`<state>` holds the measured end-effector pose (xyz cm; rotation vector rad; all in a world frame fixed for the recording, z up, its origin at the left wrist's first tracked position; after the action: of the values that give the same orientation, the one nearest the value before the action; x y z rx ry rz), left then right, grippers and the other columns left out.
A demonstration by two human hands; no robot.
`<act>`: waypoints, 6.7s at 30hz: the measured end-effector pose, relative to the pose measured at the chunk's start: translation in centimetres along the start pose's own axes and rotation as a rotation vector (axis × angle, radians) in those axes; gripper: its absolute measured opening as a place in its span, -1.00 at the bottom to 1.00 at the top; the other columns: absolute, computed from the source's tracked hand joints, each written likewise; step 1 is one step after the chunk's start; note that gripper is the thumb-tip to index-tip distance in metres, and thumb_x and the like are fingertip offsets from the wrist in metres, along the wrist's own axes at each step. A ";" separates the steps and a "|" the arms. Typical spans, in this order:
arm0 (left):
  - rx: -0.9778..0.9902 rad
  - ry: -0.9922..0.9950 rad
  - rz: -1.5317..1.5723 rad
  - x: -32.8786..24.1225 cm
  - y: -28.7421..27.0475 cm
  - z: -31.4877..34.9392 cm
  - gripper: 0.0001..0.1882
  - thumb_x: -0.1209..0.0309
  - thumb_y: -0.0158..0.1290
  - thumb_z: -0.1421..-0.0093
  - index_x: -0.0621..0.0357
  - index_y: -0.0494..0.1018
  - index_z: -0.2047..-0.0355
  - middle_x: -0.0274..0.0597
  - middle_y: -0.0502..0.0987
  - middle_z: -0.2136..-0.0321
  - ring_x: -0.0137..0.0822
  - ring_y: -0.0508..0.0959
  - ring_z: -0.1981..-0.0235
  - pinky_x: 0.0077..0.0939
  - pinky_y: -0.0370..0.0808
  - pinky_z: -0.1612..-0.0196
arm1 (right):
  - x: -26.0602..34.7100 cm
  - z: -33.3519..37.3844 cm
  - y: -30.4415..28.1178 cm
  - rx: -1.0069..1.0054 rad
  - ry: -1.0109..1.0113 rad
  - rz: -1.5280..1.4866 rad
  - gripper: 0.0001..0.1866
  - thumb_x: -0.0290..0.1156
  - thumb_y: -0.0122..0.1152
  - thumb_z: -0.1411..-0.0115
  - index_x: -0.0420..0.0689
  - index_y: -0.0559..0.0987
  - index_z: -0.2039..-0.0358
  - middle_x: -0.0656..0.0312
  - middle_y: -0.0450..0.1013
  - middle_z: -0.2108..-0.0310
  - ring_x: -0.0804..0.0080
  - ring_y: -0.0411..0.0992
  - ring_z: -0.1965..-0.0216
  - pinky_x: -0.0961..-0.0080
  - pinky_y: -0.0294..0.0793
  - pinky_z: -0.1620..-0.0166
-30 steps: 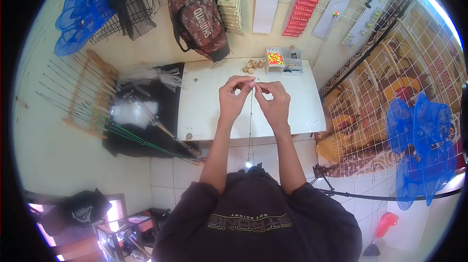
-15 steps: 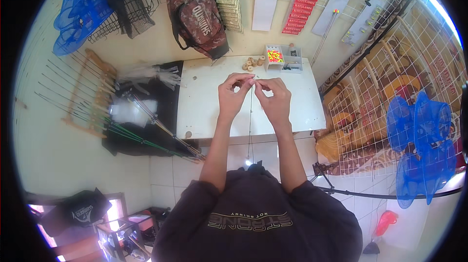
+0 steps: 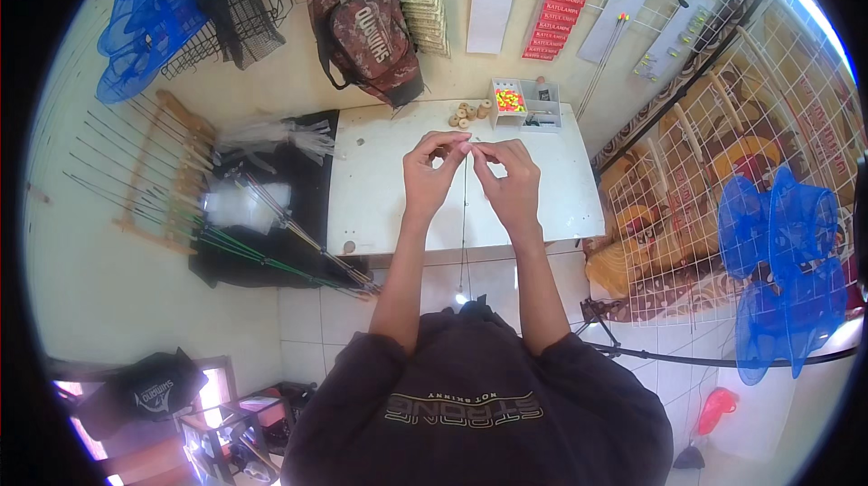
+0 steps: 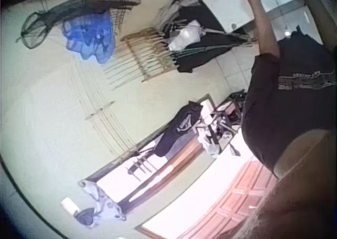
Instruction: Attaching rubber stoppers, beads, and floats to a fishing line.
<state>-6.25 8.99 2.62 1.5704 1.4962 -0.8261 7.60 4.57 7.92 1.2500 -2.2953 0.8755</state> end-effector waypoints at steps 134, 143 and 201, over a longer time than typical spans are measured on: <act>0.057 0.086 -0.299 -1.6 -0.2 2.1 -0.76 0.49 0.17 -0.10 0.16 0.55 0.18 -0.28 0.62 0.24 -0.41 0.50 0.19 -0.56 0.43 0.26 | -4.4 3.5 2.2 0.261 0.243 -0.173 -0.83 -0.43 0.18 -0.13 -0.09 0.55 0.23 0.25 0.50 0.25 0.33 0.36 0.17 0.46 0.40 0.22; 0.038 0.074 -0.318 -1.5 -0.6 3.2 -0.77 0.48 0.17 -0.10 0.15 0.56 0.20 -0.29 0.62 0.23 -0.41 0.50 0.18 -0.55 0.43 0.26 | -4.0 4.6 2.2 0.276 0.268 -0.167 -0.81 -0.45 0.19 -0.12 -0.09 0.56 0.22 0.24 0.49 0.26 0.31 0.36 0.18 0.45 0.39 0.23; 0.085 -0.208 -0.643 7.6 10.4 19.0 -0.78 0.43 0.04 -0.14 0.12 0.44 0.18 -0.10 0.48 0.18 -0.04 0.39 0.03 -0.25 0.32 -0.05 | -14.1 18.1 -9.5 0.286 0.429 -0.016 -0.79 -0.48 0.03 -0.18 -0.15 0.56 0.19 0.16 0.48 0.21 0.35 0.42 0.20 0.49 0.45 0.26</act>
<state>6.03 -4.00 -11.79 1.0097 1.8472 -1.3789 22.52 -3.06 -10.42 1.0570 -1.8655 1.3552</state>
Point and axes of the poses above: each hand's wrist, its own z-axis away from the middle knuckle, its own y-axis out of the palm, x = y × z, the point moved 9 cm from there along -z, towards the middle knuckle
